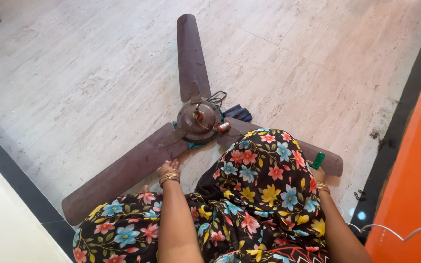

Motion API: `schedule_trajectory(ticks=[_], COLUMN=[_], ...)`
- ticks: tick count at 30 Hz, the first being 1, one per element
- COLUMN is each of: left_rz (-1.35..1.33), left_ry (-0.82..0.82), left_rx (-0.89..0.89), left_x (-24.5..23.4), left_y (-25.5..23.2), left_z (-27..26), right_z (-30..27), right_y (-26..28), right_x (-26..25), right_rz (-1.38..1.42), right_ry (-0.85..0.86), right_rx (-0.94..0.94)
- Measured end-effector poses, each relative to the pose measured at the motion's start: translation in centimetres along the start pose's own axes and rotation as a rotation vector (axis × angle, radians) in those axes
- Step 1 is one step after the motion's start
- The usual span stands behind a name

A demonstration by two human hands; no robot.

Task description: The person sits on the floor and uses a screwdriver to tighten screws on the central hub of a ceiling fan lying on the floor. They repeatedly adjust the fan blades and tighten the fasteners to secure the assembly.

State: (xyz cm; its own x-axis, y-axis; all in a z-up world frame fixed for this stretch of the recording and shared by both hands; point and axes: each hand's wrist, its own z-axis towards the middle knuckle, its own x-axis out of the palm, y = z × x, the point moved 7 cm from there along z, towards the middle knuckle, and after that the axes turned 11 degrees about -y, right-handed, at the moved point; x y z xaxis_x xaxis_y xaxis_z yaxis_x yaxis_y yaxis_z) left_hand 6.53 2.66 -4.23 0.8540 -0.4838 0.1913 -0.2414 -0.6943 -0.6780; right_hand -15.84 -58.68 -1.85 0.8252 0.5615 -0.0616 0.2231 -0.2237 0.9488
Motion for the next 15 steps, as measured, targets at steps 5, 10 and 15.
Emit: schedule_trajectory(ticks=[5,10,15], left_rz=[-0.080,0.256,0.471], left_ry=[0.026,-0.229,-0.231], left_rx=[-0.044,0.225,0.448], left_x=[-0.7,-1.9,-2.6], left_y=[-0.3,-2.5,-3.0], left_z=[-2.7,-4.0,-4.7], right_z=[-1.6,-2.7,-5.3], right_y=[0.5,4.1,11.1], right_x=[-0.1,0.3,0.5], right_rz=[-0.006,-0.002,0.034], right_ry=[0.024,0.051,-0.023], right_rx=[0.003,-0.122,-0.436])
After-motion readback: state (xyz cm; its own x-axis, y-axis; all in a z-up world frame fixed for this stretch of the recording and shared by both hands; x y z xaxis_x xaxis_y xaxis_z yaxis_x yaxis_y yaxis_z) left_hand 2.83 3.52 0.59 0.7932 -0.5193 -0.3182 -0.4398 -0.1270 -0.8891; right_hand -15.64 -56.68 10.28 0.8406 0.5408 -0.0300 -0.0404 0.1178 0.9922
